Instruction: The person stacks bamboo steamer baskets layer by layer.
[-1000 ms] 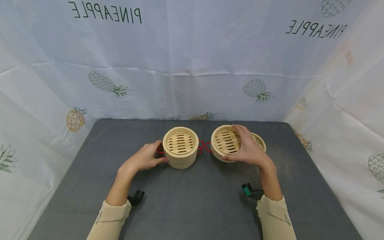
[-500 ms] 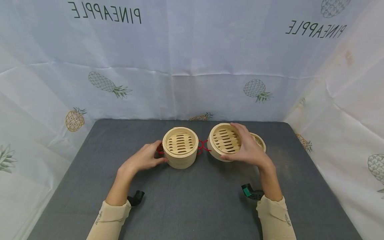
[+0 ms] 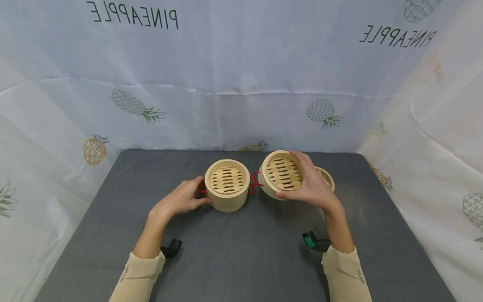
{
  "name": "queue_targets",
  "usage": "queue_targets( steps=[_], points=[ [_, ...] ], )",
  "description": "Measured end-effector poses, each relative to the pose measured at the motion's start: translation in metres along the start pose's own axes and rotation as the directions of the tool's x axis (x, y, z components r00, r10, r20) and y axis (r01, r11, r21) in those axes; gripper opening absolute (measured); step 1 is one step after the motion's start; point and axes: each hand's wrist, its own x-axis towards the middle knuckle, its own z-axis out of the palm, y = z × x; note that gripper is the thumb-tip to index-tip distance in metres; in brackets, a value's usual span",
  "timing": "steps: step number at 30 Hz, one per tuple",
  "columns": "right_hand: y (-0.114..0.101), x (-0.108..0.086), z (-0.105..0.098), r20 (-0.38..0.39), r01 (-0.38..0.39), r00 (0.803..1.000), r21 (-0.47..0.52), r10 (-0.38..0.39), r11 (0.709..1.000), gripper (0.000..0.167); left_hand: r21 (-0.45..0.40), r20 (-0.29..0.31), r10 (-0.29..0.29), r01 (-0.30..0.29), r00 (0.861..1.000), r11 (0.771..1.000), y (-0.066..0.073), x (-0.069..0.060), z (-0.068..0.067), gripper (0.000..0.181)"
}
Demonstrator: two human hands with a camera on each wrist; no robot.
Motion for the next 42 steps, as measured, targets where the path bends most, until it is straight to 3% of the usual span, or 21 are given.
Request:
queue_targets(
  steps=[27,42],
  points=[
    [-0.024,0.021,0.007,0.04,0.086,0.995,0.03,-0.088,0.996,0.128,-0.005,0.008,-0.008,0.008,1.0,1.0,0.0,-0.001,-0.001,0.064],
    [-0.03,0.026,0.008,0.033,0.068,0.997,0.037,-0.069,0.997,0.129,-0.009,0.001,-0.007,0.007,1.0,1.0,0.0,0.0,0.0,0.065]
  ],
)
